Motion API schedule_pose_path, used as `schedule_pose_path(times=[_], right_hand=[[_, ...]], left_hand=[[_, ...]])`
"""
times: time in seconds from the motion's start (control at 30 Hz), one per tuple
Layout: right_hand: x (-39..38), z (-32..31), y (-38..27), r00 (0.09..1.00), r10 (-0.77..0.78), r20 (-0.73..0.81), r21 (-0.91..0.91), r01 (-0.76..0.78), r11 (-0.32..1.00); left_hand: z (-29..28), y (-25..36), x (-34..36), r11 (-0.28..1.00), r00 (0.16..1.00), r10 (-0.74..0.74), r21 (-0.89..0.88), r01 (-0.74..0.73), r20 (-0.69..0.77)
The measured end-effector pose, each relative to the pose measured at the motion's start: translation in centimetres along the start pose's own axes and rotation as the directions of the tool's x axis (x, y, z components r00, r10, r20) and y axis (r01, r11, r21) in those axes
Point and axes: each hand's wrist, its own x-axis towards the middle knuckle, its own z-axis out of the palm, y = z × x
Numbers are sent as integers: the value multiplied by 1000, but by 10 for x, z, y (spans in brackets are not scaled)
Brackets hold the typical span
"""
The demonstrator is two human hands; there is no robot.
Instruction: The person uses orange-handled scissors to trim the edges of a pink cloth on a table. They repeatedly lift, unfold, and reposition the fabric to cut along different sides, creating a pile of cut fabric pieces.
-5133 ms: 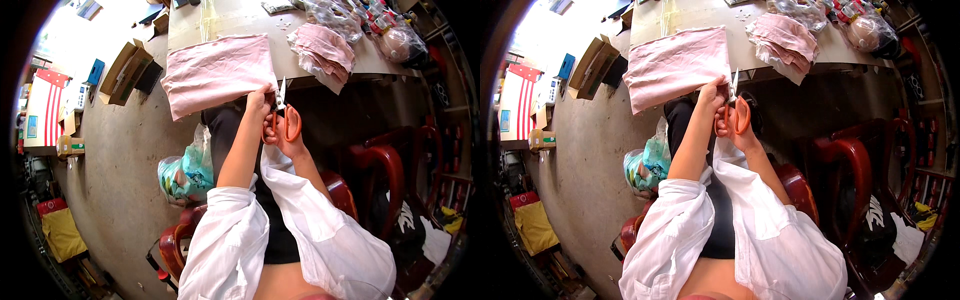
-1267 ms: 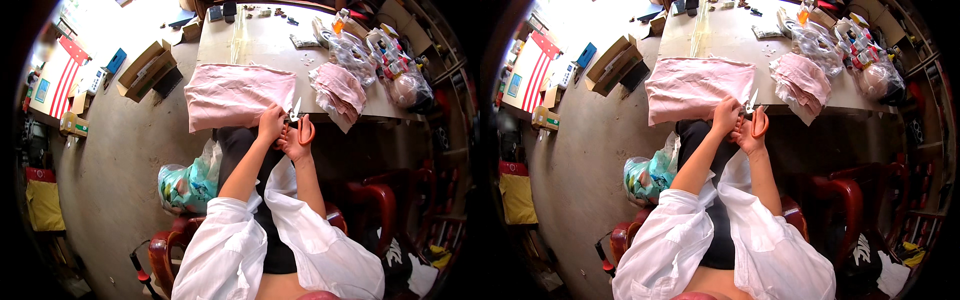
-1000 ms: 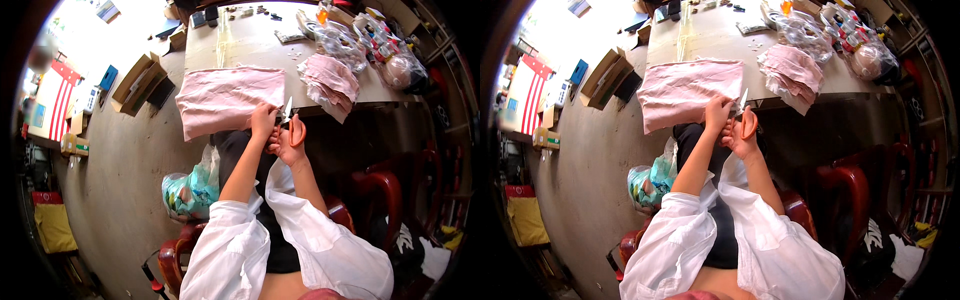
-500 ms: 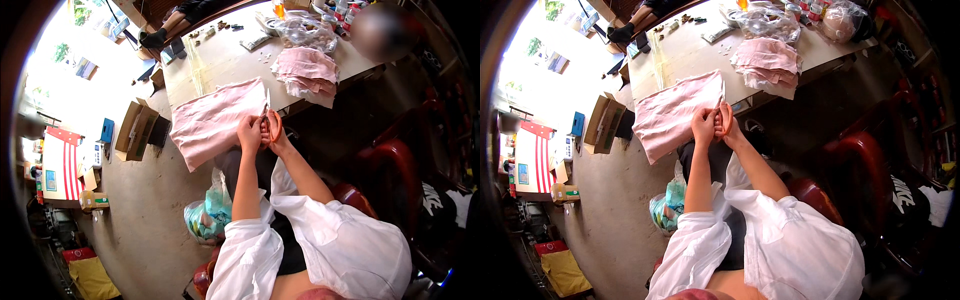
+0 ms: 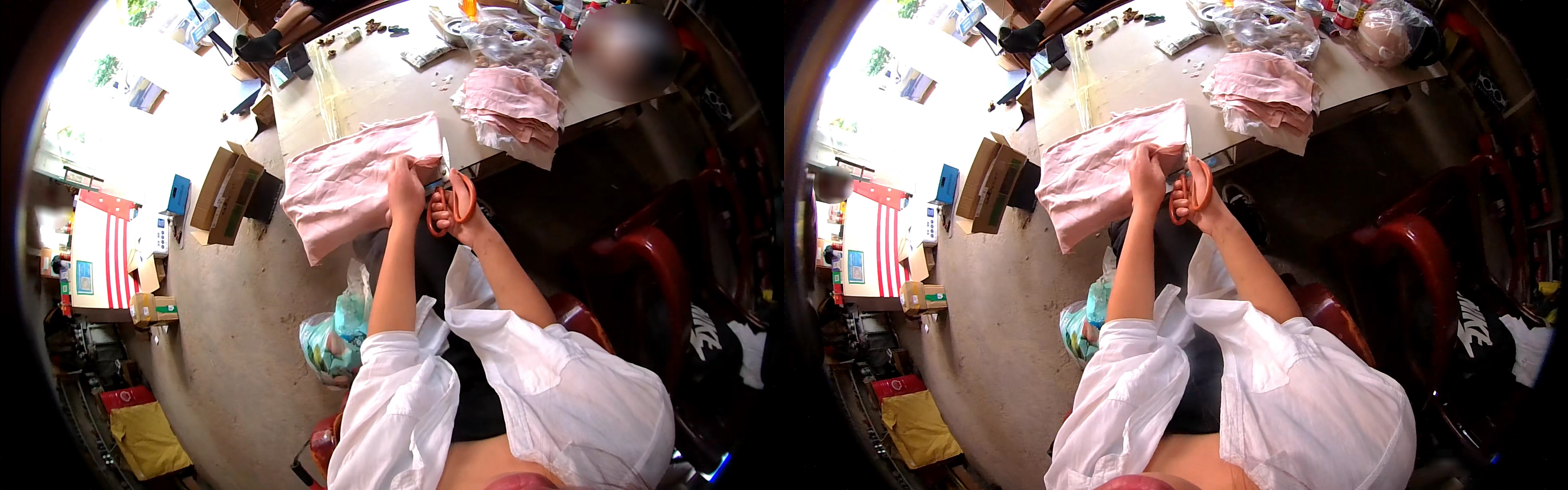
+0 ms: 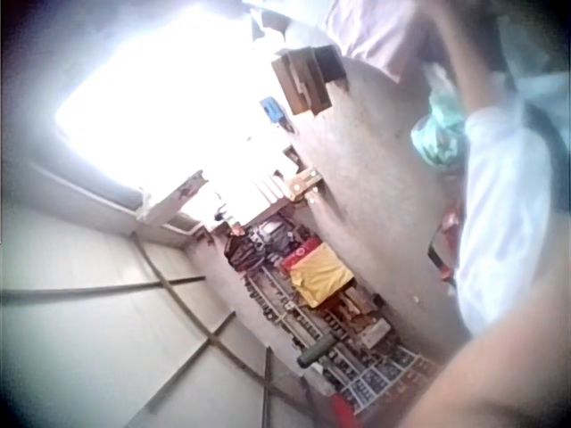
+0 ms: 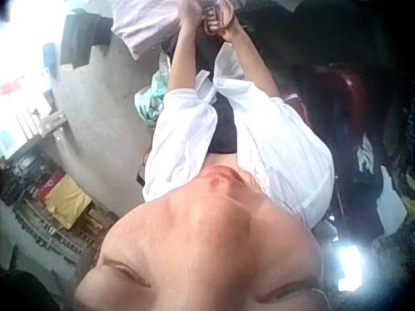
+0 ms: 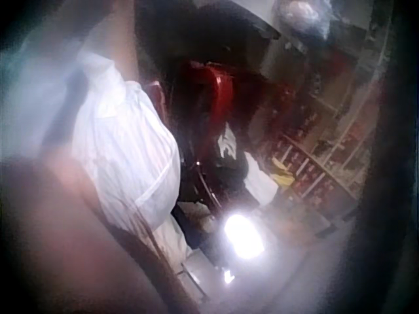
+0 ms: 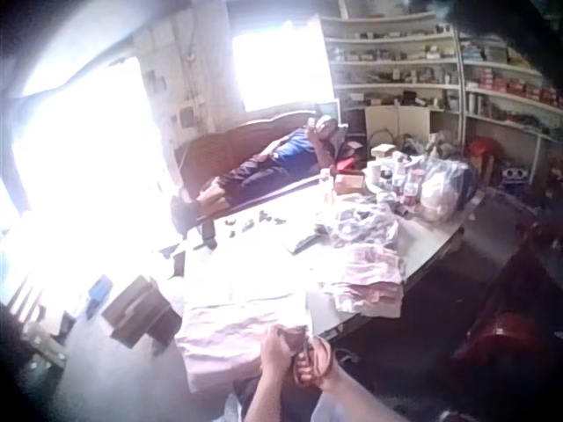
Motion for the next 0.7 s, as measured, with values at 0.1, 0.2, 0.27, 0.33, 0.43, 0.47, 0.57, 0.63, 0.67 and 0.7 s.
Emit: schedule_pose_path(times=[0.1,0.2,0.27,0.33,0.43,0.47,0.57,0.63,0.67,0.7], right_hand=[[-6,-1,-1,999,-2,45,20,1,1000],[-11,-3,-5,996,-50,77,48,46,998],[-9,-5,-7,992,-88,89,30,85,996],[-3,-9,-9,992,-91,90,16,90,996],[8,-7,-12,993,-96,70,-24,98,995],[9,-1,-13,989,-131,62,-55,135,989],[16,5,-15,986,-154,58,-89,159,983],[21,3,-14,983,-176,56,-100,181,978],[24,2,-13,978,-204,53,-111,209,972],[26,0,-13,971,-233,50,-121,238,964]], left_hand=[[7,-12,-1,997,991,27,-69,-18,131],[10,-9,-4,1000,979,9,-30,-3,202],[10,0,-6,999,976,-2,34,-6,219],[14,-3,-7,987,965,-90,-111,120,248],[15,-5,-11,957,941,-193,-160,244,277],[14,-3,-13,950,932,-225,-149,274,283],[21,-5,-16,883,931,-276,-320,344,240],[19,6,-16,721,864,-401,-477,503,305],[20,6,-16,738,874,-387,-469,485,295],[22,6,-15,755,883,-372,-461,467,285]])
